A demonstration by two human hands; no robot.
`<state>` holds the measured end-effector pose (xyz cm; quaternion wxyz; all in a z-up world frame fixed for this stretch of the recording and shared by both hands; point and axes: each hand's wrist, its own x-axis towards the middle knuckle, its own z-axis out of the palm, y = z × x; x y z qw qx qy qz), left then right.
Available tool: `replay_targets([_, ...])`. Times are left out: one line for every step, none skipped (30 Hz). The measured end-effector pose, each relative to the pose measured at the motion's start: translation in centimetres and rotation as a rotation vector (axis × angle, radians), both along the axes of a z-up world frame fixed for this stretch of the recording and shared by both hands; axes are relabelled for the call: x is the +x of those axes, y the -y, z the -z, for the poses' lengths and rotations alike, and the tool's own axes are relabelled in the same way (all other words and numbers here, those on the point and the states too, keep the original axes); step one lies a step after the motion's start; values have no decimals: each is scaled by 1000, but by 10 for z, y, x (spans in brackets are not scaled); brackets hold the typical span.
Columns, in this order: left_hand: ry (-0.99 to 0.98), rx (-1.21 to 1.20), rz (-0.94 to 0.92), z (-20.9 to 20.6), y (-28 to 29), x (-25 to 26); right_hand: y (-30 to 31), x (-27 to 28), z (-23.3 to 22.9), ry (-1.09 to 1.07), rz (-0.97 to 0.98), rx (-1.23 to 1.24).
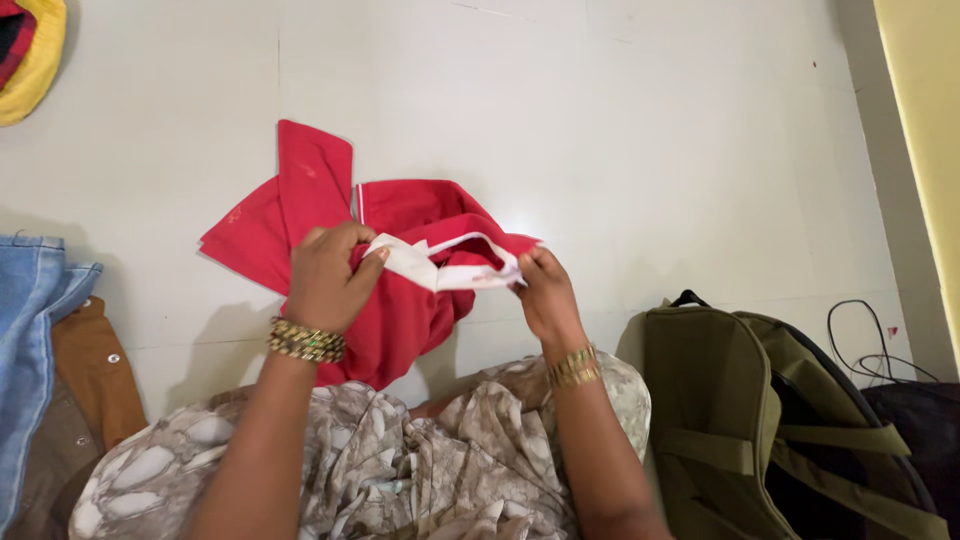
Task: The person buttons a yellow striped shirt and then folds it on the floor, followed by folding a red polo shirt.
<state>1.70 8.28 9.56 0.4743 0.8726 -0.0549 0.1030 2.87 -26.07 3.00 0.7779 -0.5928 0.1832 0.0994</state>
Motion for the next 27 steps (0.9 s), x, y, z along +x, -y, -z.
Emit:
replay_targets([-1, -3, 3, -5, -2, -3, -4, -12, -7, 21, -23, 53])
replay_targets([-28, -17, 7, -5, -1, -3, -5, -20, -11, 41, -45, 106])
replay_targets([-54, -31, 16, -2, 1, -2, -9, -23, -9, -52, -27, 141])
replay_targets([-80, -46, 25, 3, 5, 1, -17, -24, -4, -144, -9, 176])
replay_targets([-167, -56, 20, 12, 13, 2, -23, -24, 1, -238, 6, 211])
replay_targets([-254, -66, 16, 22, 24, 4, -26, -23, 2, -236, -25, 259])
replay_targets([-341, -76, 11, 32, 32, 5, -29, -21, 1, -235, -55, 307])
replay_targets([-356, -97, 23, 41, 39, 5, -34, -19, -2, -233, -86, 355])
replay_targets([-370, -118, 31, 50, 44, 4, -41, -17, -5, -240, -97, 384])
replay_targets([-384, -140, 39, 58, 47, 4, -47, -15, -8, -248, -109, 413])
replay_targets([-426, -147, 38, 64, 48, 4, -53, -14, -13, -255, -122, 444])
replay_targets([-468, -154, 37, 70, 50, 4, -56, -13, -17, -269, -135, 426])
replay_targets([-513, -161, 40, 75, 51, 4, -58, -14, -20, -284, -144, 408])
replay_targets([-496, -196, 57, 80, 52, 3, -59, -15, -21, -300, -154, 390])
replay_targets([-478, -231, 74, 85, 53, 4, -58, -15, -19, -299, -159, 415])
replay_targets([-459, -267, 91, 89, 54, 4, -57, -15, -15, -298, -164, 441])
replay_targets([-470, -289, 101, 93, 55, 3, -55, -14, -9, -296, -169, 466])
replay_targets([-481, -311, 110, 96, 55, 3, -53, -14, -2, -295, -179, 458])
replay_targets([-492, -333, 119, 99, 56, 4, -51, -14, 5, -294, -190, 451])
replay_targets([-502, -341, 122, 101, 56, 3, -50, -15, 10, -292, -200, 444])
replay_targets([-512, -349, 125, 103, 56, 3, -49, -16, 14, -280, -190, 467])
replay_targets([-521, -358, 129, 104, 57, 3, -49, -17, 15, -267, -180, 489])
replay_targets([-505, -357, 135, 106, 57, 3, -50, -17, 15, -257, -170, 510])
replay_targets([-489, -356, 142, 106, 58, 3, -52, -17, 14, -228, -154, 463])
replay_targets([-471, -354, 149, 106, 59, 2, -54, -17, 12, -197, -140, 417])
replay_targets([-459, -352, 156, 104, 59, 1, -56, -17, 10, -167, -126, 370])
replay_targets([-449, -350, 165, 102, 60, 1, -60, -18, 10, -105, -129, 304])
